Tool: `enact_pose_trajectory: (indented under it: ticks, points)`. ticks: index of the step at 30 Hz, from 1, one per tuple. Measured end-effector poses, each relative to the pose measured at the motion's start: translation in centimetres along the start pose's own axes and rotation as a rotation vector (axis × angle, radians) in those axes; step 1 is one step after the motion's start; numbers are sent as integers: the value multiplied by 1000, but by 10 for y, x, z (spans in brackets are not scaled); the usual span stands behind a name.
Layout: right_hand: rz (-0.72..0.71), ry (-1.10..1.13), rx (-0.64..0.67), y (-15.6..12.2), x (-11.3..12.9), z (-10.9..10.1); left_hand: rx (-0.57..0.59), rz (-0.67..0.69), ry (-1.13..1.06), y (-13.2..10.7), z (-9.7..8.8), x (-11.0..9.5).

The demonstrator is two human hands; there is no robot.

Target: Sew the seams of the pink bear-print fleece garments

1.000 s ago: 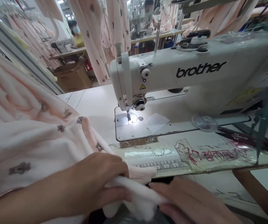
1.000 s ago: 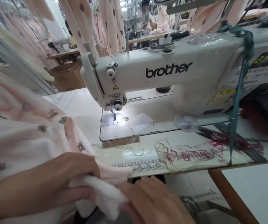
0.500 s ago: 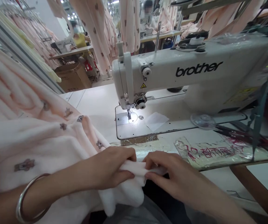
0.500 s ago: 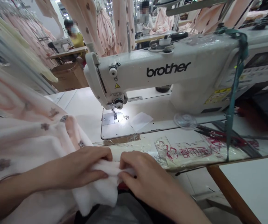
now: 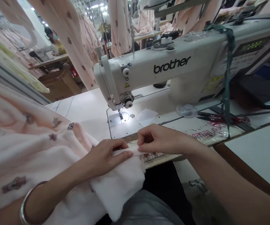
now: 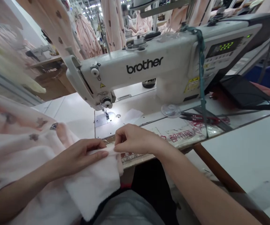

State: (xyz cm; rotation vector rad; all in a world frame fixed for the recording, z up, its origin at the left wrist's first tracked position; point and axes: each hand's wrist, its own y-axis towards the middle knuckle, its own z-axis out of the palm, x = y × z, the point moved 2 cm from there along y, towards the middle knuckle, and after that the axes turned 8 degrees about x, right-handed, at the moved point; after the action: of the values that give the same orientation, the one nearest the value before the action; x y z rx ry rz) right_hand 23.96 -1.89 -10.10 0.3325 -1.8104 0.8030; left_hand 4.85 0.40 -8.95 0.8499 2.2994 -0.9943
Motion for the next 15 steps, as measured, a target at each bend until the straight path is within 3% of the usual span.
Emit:
enact_pose_trajectory:
  ticks: [7, 15]
  points:
    - [-61, 110, 1, -2, 1, -1, 25, 64, -37, 1, -1, -4]
    - [-69, 106, -6, -6, -4, -3, -28, 41, -161, 4, 6, 0]
